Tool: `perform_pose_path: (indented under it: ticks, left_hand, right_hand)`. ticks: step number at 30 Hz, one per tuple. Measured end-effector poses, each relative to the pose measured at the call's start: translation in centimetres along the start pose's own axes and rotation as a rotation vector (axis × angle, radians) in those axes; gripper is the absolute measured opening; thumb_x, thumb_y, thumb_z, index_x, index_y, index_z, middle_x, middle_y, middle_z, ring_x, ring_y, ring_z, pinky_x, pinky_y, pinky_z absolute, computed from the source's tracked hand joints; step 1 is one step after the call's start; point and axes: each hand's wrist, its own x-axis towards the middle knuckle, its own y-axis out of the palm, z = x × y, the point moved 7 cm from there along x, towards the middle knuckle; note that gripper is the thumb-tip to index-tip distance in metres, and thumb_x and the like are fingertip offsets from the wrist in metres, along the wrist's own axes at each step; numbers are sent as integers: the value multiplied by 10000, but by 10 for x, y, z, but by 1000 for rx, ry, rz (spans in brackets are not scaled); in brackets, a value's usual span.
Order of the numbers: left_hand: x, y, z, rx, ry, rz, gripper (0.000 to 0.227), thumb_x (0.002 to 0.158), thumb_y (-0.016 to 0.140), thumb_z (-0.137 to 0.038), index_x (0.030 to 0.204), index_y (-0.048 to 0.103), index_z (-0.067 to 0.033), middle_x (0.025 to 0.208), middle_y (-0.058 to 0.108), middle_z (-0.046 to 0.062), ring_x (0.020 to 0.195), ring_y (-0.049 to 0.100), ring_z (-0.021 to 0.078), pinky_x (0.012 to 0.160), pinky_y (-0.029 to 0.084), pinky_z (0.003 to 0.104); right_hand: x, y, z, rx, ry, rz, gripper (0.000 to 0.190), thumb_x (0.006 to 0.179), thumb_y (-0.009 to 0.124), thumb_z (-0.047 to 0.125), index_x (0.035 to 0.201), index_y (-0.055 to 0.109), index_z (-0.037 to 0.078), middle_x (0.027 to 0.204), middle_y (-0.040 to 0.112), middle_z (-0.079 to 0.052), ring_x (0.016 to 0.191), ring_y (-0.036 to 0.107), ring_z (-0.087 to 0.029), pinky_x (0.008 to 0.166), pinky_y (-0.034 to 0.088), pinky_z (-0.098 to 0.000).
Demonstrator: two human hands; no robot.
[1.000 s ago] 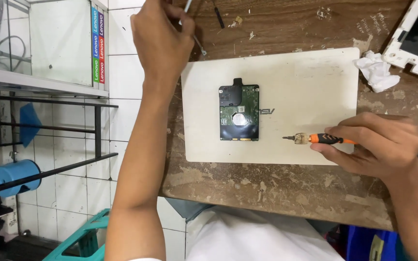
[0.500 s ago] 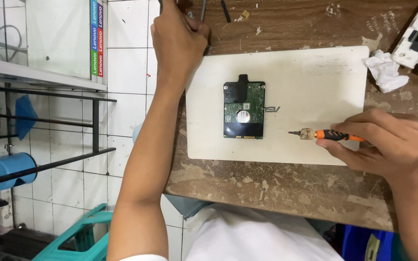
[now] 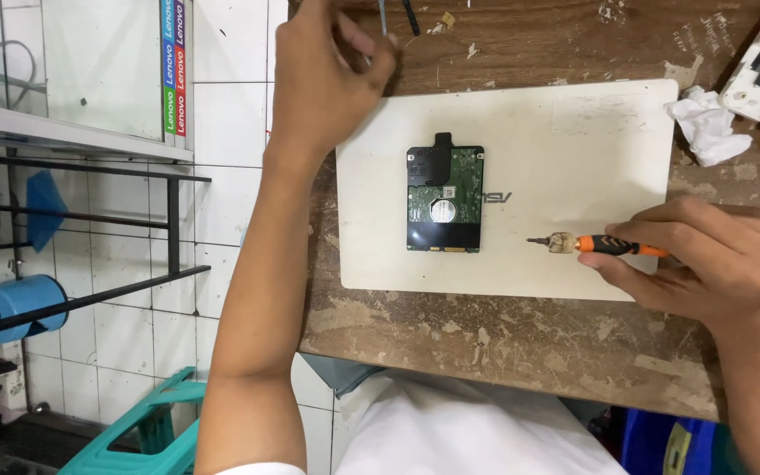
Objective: The person uses a screwdriver to remove screws from a hard drive placed on a white cutting board. They systematically unscrew fasteners from the drive's casing, placing the screws on the table, and eventually remove a metal bracket from the device.
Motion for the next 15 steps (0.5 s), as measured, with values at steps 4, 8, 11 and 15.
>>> perform_pose_path:
  ticks: [4, 8, 11, 15]
  left_hand:
    - [-27, 2, -81, -81, 242, 418, 618, 866, 1030, -171, 1319, 614, -108, 1216, 743, 83, 1040, 693, 213, 926, 635, 344]
    - [-76, 39, -102, 367, 336, 727, 1308, 622, 1056, -622, 1649, 368, -193, 1527, 499, 243, 1391, 472, 480, 1144, 309, 629]
    - [-95, 52, -109, 595, 453, 676, 1467, 505, 1018, -692, 1689, 293, -217, 1444, 515, 199, 1290, 553, 377, 1130, 378, 532]
    - [-104, 62, -105, 703, 518, 559, 1332, 520, 927, -509, 1682, 359, -193, 1377, 549, 177, 1214, 560, 360, 1144, 398, 543]
  right_hand:
    - [-2, 2, -1, 16, 15, 22, 423, 899, 1014, 322, 960, 815, -46, 870, 786, -194, 617, 678, -224, 534, 540, -363]
    - [0, 0, -1, -21, 28, 42, 442, 910, 1020, 332, 927, 806, -54, 897, 803, -211, 703, 737, -260, 556, 560, -378]
    - [1, -1, -1, -26, 49, 64, 438, 919, 1010, 322, 936, 801, -62, 917, 808, -222, 724, 750, -272, 576, 580, -378]
    - [-1, 0, -3, 13, 8, -15, 446, 901, 1033, 307, 924, 800, -72, 880, 796, -230, 683, 725, -258, 550, 551, -366]
